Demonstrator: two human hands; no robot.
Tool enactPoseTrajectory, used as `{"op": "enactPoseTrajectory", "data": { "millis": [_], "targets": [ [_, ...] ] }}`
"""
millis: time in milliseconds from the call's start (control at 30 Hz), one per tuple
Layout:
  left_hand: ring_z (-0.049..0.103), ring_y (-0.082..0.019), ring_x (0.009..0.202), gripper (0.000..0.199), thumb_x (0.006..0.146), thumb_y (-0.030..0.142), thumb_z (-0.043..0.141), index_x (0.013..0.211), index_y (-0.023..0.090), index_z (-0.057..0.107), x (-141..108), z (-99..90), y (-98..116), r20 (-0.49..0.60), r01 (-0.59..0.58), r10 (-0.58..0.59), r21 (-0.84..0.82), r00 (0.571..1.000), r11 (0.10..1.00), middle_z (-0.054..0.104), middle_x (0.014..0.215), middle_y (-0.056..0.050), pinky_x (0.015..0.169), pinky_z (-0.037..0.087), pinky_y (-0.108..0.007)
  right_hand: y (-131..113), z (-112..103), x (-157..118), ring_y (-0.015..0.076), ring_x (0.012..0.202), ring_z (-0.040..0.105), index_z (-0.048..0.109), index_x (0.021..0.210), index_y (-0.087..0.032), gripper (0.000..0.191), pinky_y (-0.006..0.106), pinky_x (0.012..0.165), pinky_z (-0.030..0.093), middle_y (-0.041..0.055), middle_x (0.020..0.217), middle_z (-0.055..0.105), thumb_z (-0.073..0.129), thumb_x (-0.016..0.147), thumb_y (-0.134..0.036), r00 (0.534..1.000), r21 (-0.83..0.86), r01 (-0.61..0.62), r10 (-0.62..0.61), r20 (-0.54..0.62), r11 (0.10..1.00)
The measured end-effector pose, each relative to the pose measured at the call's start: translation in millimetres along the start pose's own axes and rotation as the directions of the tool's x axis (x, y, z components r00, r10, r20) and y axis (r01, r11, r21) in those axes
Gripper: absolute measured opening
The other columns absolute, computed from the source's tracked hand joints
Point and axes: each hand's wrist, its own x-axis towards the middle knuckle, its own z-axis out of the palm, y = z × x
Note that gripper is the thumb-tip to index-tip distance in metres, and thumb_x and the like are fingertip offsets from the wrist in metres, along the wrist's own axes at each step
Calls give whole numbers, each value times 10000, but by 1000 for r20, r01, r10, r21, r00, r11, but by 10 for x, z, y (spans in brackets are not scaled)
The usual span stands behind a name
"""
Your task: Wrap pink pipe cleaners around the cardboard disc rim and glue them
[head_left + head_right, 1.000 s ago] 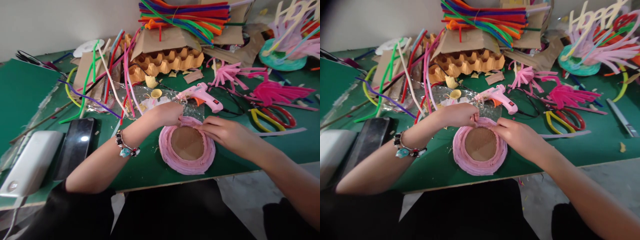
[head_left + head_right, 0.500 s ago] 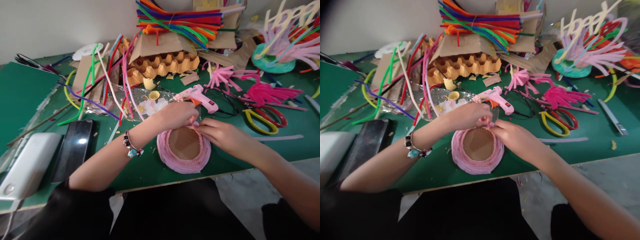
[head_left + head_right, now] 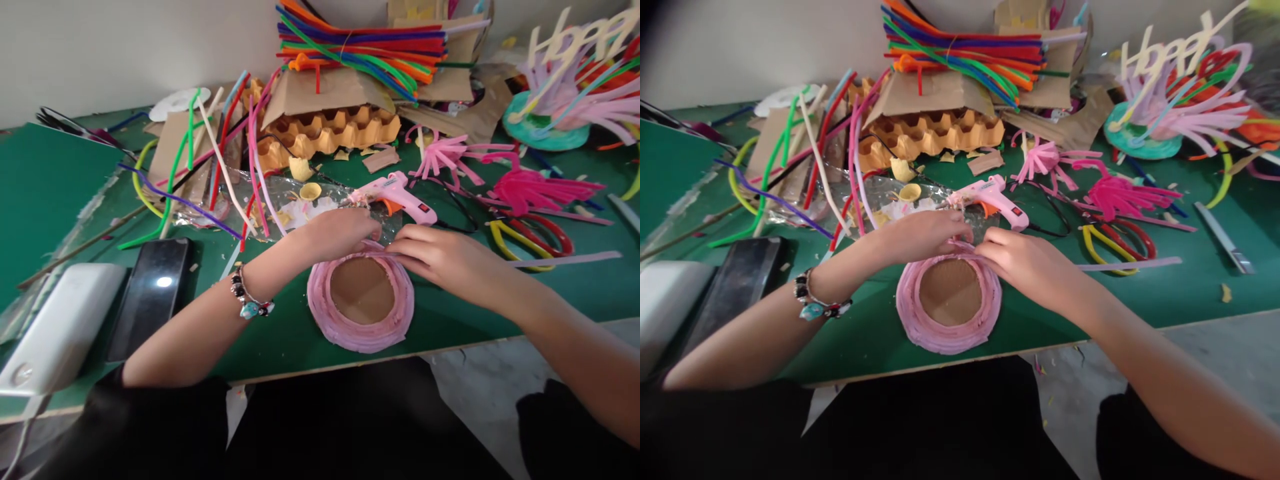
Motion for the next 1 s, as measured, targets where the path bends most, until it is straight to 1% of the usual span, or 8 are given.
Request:
{"op": "enactPoseTrajectory", "data": {
  "millis": [133,233,400,500,567,667,767,1000],
  "targets": [
    [561,-162,931,215,852,223,471,1035,181,576,-114,17,-78,11,32,-32,-22,999,999,599,1013,-64,738,406,-239,-35,-24,94,142,735,583,627,916,-186,327,265,611,439,62,852,597,319,910,-296,999,-18,28,-28,24,999],
    [564,-170,926,232,853,216,453,1064,201,549,-211,37,-92,13,125,-125,-33,992,992,598,1021,-56,732,413,-252,-50,-29,175,140,733,575,625,925,-195,288,256,590,427,57,847,600,348,899,-267,998,-21,42,-41,38,999],
    [582,-203,896,233,874,288,411,1060,191,512,-391,14,0,19,340,-340,-3,940,940,606,990,-65,670,421,-268,-85,9,292,140,761,565,630,910,-189,271,257,610,421,59,853,592,362,888,-228,994,10,71,-72,77,997],
    [591,-212,832,228,871,314,406,996,158,516,-484,13,43,30,406,-406,19,913,914,615,915,-75,614,410,-264,-116,51,329,141,759,558,636,874,-177,279,263,621,417,64,849,584,360,887,-214,992,31,87,-89,94,996],
    [581,-197,812,196,860,295,427,949,149,523,-527,38,40,-14,401,-402,-33,916,915,605,896,-70,611,401,-257,-134,70,338,144,762,556,640,858,-169,280,267,625,414,68,849,580,363,884,-206,991,43,86,-90,103,995],
    [550,-136,720,115,810,222,498,886,143,532,-563,102,4,-91,359,-386,-223,918,906,585,849,-35,598,388,-227,-153,77,340,148,762,553,643,871,-161,280,265,613,409,72,849,574,366,882,-199,990,51,81,-86,113,995],
    [493,-82,612,69,743,150,561,810,140,546,-582,160,-30,-90,297,-355,-381,931,876,547,753,11,579,377,-196,-166,74,334,147,749,553,641,905,-167,283,257,590,405,65,831,566,361,885,-203,991,53,74,-80,112,996],
    [459,-78,625,66,721,78,579,741,131,546,-595,225,-48,-114,249,-319,-405,941,880,479,706,22,589,366,-192,-158,143,323,158,793,558,634,860,-156,279,287,679,432,77,870,580,360,883,-208,993,150,98,-106,47,984]
  ]
}}
